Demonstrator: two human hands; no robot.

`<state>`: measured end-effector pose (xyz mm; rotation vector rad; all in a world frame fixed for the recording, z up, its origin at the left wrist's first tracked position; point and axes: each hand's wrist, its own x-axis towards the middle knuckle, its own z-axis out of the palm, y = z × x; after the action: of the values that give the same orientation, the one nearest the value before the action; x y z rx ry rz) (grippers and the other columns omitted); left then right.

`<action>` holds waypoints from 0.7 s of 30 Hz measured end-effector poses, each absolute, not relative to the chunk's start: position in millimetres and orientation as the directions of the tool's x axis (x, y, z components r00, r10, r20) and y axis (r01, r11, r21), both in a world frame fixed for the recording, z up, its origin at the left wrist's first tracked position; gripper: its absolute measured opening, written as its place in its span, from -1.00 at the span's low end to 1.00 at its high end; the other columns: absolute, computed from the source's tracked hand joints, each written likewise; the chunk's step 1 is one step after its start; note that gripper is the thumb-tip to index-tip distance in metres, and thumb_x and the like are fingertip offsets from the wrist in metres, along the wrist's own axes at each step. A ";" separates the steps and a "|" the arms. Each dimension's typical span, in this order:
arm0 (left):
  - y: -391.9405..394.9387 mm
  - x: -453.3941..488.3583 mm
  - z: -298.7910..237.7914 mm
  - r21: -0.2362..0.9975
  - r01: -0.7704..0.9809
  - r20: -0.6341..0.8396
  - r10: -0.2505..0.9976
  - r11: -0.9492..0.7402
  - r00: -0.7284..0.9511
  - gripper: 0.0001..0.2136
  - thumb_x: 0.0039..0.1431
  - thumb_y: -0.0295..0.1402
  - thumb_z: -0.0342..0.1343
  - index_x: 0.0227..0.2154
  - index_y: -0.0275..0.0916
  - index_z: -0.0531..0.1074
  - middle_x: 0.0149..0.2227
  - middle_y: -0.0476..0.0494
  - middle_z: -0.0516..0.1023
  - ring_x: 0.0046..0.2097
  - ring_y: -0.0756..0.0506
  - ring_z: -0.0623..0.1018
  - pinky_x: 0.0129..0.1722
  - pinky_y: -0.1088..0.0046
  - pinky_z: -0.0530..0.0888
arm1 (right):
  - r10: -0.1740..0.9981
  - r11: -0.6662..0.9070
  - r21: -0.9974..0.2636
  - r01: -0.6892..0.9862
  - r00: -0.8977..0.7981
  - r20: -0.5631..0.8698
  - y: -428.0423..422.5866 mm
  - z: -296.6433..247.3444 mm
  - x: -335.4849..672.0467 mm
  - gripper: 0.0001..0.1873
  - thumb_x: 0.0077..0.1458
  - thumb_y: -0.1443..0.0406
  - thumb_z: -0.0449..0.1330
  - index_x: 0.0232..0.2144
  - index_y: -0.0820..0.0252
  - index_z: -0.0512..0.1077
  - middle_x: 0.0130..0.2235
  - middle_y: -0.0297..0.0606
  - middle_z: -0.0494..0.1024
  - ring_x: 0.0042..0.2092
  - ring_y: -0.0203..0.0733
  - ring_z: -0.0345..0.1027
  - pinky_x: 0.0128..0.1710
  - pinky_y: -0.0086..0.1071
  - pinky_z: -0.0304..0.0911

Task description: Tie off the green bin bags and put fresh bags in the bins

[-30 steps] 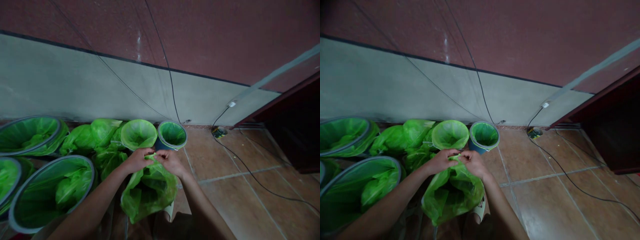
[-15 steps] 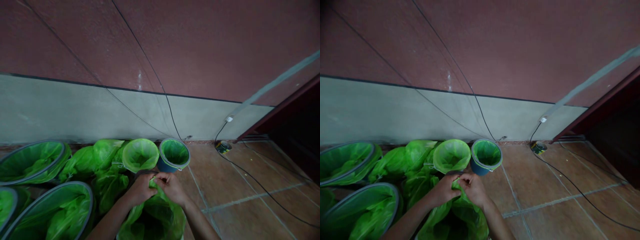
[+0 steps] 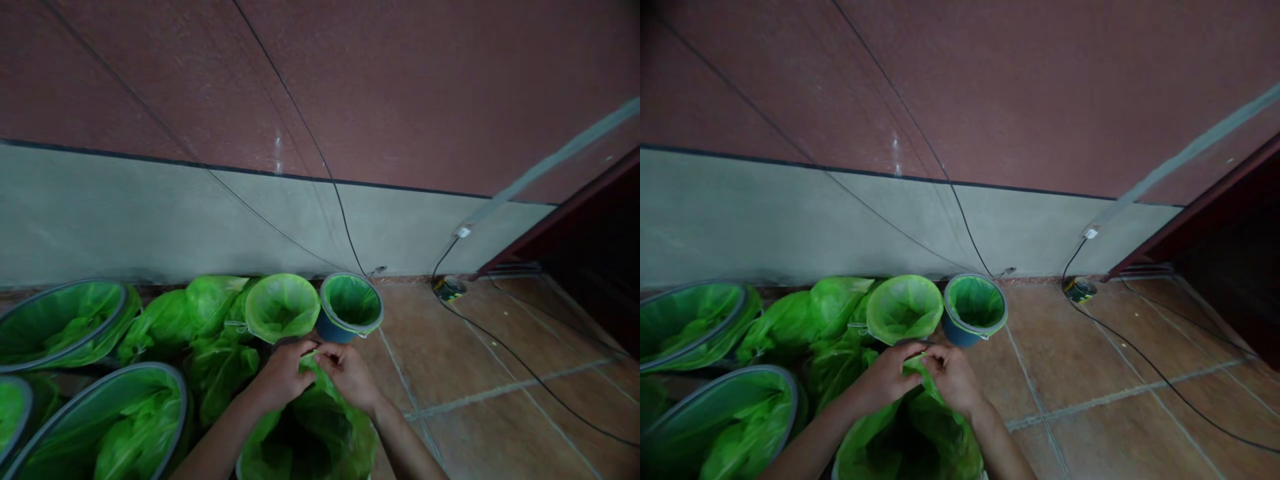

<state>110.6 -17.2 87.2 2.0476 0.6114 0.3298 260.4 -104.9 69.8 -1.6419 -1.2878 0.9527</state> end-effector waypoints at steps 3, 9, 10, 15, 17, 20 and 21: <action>-15.1 108.3 89.3 0.825 0.353 -0.035 0.583 -0.442 0.812 -0.64 -0.03 -0.45 0.12 -0.10 -0.19 0.49 -0.10 -0.09 0.57 -0.06 -0.11 0.51 -0.03 0.45 0.36 | 0.972 -0.163 -0.898 0.409 0.221 -0.075 -105.2 71.7 265.6 -0.76 0.13 0.24 0.09 -0.35 0.22 0.54 -0.40 -0.32 0.54 -0.37 -0.29 0.33 -0.35 -0.46 0.18; -2.5 103.7 76.0 0.654 0.567 -0.122 0.670 -0.501 0.732 -0.82 0.09 -0.45 0.03 -0.37 -0.23 0.55 -0.34 -0.07 0.59 -0.26 -0.05 0.51 -0.22 0.49 0.33 | 0.953 -0.226 -0.861 0.456 0.288 -0.098 -104.0 68.8 272.6 -0.75 0.11 0.23 0.10 -0.26 0.22 0.51 -0.36 -0.28 0.56 -0.37 -0.26 0.36 -0.37 -0.45 0.19; 0.1 102.9 72.3 0.638 0.594 -0.129 0.693 -0.490 0.709 -0.82 0.11 -0.44 0.02 -0.38 -0.23 0.55 -0.36 -0.06 0.58 -0.28 -0.04 0.50 -0.24 0.50 0.33 | 0.950 -0.246 -0.847 0.472 0.291 -0.114 -105.7 67.2 273.7 -0.74 0.09 0.23 0.12 -0.21 0.21 0.50 -0.35 -0.28 0.56 -0.37 -0.26 0.36 -0.37 -0.45 0.19; 14.6 95.5 52.6 0.568 0.727 -0.233 0.773 -0.385 0.590 -0.77 0.18 -0.42 -0.03 -0.41 -0.26 0.55 -0.41 -0.06 0.57 -0.30 -0.03 0.49 -0.30 0.52 0.30 | 0.935 -0.353 -0.673 0.649 0.275 -0.226 -123.4 56.3 283.8 -0.85 -0.02 0.36 0.16 -0.39 0.19 0.54 -0.43 -0.28 0.54 -0.38 -0.25 0.34 -0.39 -0.43 0.13; 20.0 91.3 43.8 0.517 0.782 -0.295 0.785 -0.348 0.544 -0.76 0.17 -0.44 -0.03 -0.43 -0.27 0.56 -0.42 -0.08 0.58 -0.31 -0.03 0.49 -0.32 0.53 0.29 | 0.919 -0.394 -0.634 0.665 0.290 -0.268 -127.6 49.9 288.7 -0.84 -0.04 0.40 0.14 -0.51 0.21 0.53 -0.47 -0.26 0.53 -0.39 -0.23 0.34 -0.39 -0.42 0.12; 25.7 85.8 30.4 0.491 0.825 -0.369 0.791 -0.280 0.488 -0.76 0.16 -0.46 -0.03 -0.40 -0.28 0.58 -0.38 -0.11 0.60 -0.31 -0.04 0.52 -0.34 0.54 0.30 | 0.891 -0.454 -0.668 0.590 0.329 -0.315 -121.7 36.1 293.1 -0.80 -0.01 0.39 0.11 -0.55 0.24 0.52 -0.49 -0.26 0.52 -0.42 -0.24 0.35 -0.42 -0.43 0.13; 27.2 84.4 26.1 0.482 0.838 -0.385 0.797 -0.256 0.465 -0.75 0.16 -0.46 -0.03 -0.40 -0.28 0.58 -0.37 -0.12 0.61 -0.31 -0.04 0.52 -0.35 0.54 0.30 | 0.881 -0.468 -0.687 0.555 0.350 -0.317 -116.0 30.5 293.4 -0.79 0.02 0.38 0.10 -0.53 0.24 0.52 -0.48 -0.26 0.53 -0.41 -0.24 0.36 -0.42 -0.44 0.15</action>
<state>84.4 27.2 26.1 2.0758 1.3529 -0.0825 293.4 -116.0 30.5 -2.1521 -1.2514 0.9337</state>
